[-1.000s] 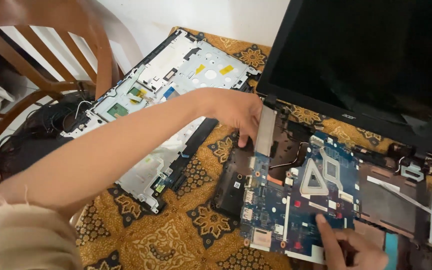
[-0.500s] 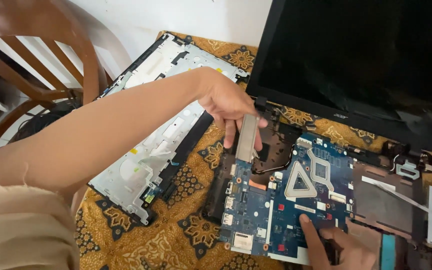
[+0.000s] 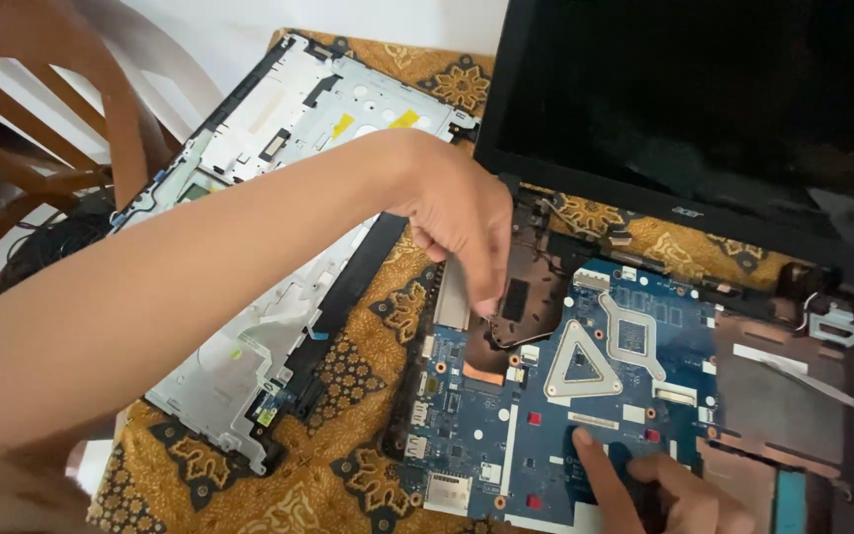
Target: Reassembling a laptop by installing the motherboard and connecting various internal ribbon cables and components.
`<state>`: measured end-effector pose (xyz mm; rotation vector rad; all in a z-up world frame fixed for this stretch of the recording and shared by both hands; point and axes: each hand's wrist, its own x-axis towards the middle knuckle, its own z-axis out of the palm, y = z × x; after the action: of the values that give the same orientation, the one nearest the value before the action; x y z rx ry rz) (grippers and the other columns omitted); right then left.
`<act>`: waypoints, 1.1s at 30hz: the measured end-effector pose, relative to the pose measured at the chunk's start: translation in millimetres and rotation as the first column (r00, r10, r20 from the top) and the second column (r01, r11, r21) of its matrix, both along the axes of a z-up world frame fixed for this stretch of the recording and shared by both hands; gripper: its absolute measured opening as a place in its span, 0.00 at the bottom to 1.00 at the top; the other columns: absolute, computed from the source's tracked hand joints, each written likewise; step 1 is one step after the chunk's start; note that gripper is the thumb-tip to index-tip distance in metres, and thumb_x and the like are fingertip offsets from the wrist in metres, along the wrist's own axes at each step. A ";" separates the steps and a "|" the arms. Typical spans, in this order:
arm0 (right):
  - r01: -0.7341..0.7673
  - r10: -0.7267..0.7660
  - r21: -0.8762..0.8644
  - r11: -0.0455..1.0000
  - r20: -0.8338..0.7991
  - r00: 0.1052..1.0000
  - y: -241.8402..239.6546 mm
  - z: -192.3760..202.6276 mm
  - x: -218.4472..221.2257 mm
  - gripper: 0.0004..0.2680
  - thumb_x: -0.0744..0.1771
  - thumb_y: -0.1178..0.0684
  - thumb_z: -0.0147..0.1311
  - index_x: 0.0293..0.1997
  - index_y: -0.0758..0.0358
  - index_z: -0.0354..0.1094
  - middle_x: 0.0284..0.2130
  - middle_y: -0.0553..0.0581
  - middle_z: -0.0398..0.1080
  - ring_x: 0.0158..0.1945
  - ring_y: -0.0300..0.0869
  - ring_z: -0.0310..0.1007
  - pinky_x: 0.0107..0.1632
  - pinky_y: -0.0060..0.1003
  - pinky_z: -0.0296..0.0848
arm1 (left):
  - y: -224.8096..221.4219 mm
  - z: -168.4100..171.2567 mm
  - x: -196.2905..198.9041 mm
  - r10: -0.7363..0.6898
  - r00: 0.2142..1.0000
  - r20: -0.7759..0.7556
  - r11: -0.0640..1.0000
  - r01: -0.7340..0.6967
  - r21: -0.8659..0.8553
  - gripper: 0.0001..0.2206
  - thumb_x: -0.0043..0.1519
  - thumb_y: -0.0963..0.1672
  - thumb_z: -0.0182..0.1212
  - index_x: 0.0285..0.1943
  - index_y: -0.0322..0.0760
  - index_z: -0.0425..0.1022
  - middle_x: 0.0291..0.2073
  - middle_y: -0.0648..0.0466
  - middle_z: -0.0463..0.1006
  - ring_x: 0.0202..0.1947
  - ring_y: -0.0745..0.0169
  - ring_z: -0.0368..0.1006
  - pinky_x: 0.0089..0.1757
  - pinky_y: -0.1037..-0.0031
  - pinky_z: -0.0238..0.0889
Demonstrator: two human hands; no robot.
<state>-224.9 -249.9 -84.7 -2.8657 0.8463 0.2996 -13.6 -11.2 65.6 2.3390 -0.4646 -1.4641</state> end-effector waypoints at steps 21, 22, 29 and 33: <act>-0.218 0.272 -0.165 0.962 0.477 0.836 -27.9 -52.1 -33.0 0.16 0.63 0.31 0.71 0.38 0.49 0.75 0.45 0.55 0.62 0.50 0.50 0.68 0.49 0.52 0.79 | 0.5 -18.2 29.4 -0.161 0.973 -0.164 0.986 0.166 0.017 0.27 0.54 0.41 0.66 0.66 0.50 0.76 0.57 0.57 0.81 0.20 0.68 0.51 0.39 0.72 0.65; -0.447 0.568 -0.367 0.816 0.370 0.735 -42.6 -55.7 -33.2 0.16 0.63 0.28 0.63 0.52 0.29 0.67 0.52 0.51 0.63 0.53 0.51 0.68 0.55 0.59 0.80 | 1.3 -20.2 31.9 -0.159 0.969 -0.190 0.987 0.161 -0.003 0.27 0.54 0.41 0.66 0.66 0.48 0.75 0.56 0.55 0.82 0.23 0.67 0.57 0.38 0.72 0.66; -0.663 0.793 -0.445 0.602 0.239 0.560 -66.7 -71.8 -35.1 0.23 0.63 0.29 0.53 0.68 0.09 0.56 0.56 0.41 0.65 0.52 0.50 0.69 0.59 0.66 0.76 | 2.8 -21.5 45.4 -0.201 0.929 -0.311 0.979 0.179 -0.099 0.36 0.49 0.41 0.66 0.73 0.46 0.69 0.62 0.50 0.80 0.42 0.59 0.75 0.43 0.67 0.72; -0.700 0.857 -0.557 0.447 0.043 0.513 -54.1 -56.3 -37.9 0.31 0.62 0.25 0.49 0.75 0.14 0.43 0.61 0.46 0.63 0.57 0.57 0.64 0.52 0.64 0.71 | 0.8 -28.4 51.9 -0.199 0.923 -0.329 0.980 0.182 -0.084 0.36 0.51 0.40 0.66 0.74 0.47 0.68 0.61 0.49 0.81 0.44 0.58 0.78 0.45 0.67 0.73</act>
<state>-262.8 -304.0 -141.0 -3.4017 -0.6949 -0.3792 38.3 -10.4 37.2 1.9902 -0.6392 -1.8735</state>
